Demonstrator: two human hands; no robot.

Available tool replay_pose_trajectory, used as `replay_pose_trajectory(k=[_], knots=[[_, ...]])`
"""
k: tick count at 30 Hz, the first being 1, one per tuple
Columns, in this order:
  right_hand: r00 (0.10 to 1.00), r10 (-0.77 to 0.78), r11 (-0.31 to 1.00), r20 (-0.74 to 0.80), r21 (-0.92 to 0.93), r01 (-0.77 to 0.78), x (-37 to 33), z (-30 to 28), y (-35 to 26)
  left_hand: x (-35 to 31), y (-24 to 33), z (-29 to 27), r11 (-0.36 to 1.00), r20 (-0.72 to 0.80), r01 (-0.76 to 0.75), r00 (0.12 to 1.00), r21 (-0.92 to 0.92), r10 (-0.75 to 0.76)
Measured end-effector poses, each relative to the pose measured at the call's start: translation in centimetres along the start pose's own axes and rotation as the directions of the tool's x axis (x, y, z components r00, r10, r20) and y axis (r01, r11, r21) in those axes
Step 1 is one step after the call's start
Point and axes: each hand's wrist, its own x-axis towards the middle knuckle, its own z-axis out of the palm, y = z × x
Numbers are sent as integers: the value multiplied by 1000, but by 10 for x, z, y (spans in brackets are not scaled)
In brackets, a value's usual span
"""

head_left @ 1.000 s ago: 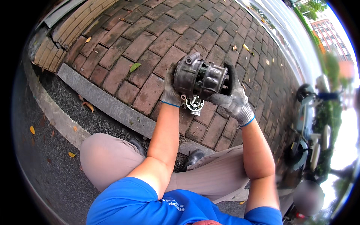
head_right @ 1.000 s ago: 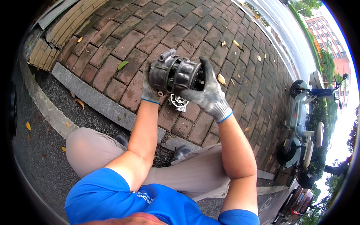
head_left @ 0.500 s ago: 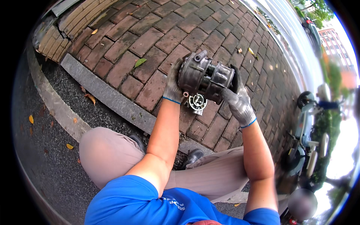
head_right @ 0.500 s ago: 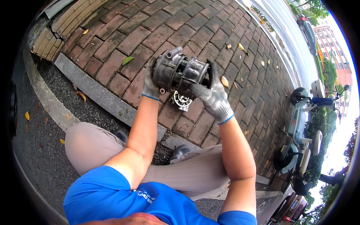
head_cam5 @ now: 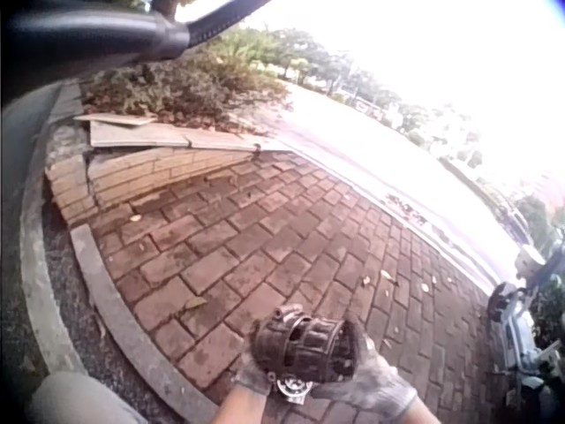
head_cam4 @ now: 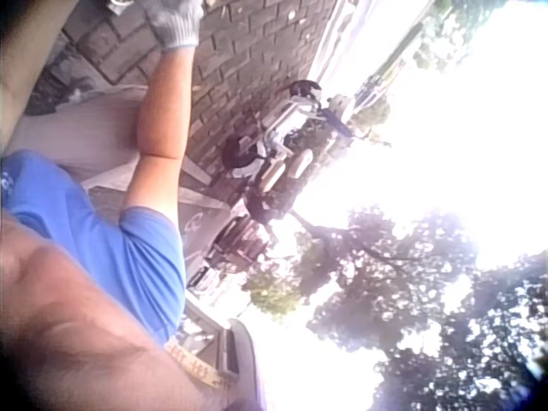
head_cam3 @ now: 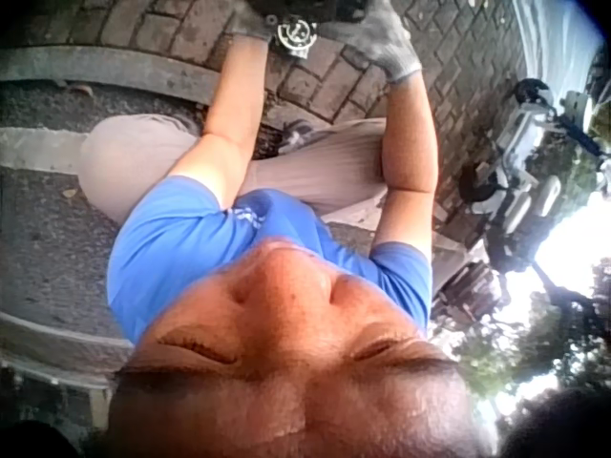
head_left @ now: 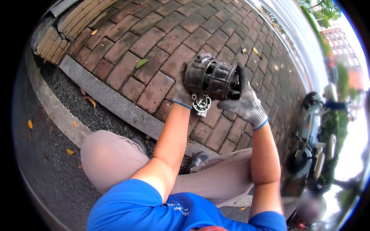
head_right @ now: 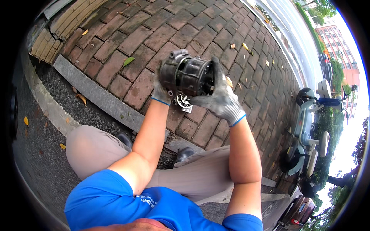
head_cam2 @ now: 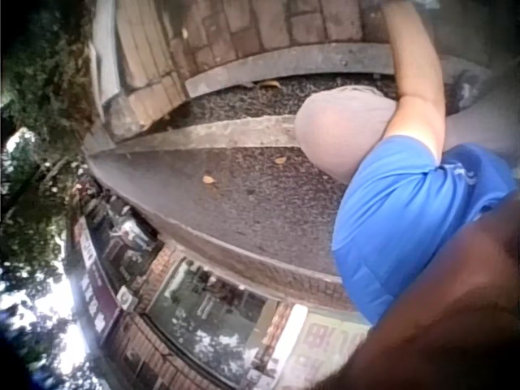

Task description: The person holds a metal compressor housing, removes a circular end plate, and rotates the internal components to show the pistons and internal mechanism.

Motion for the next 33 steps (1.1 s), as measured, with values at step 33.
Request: replay_pose_trajectory(k=[33], knots=[[990,-127,953,-58,271,138,-4,31,5,3,12,12,992,-29,-24,999,123,27]])
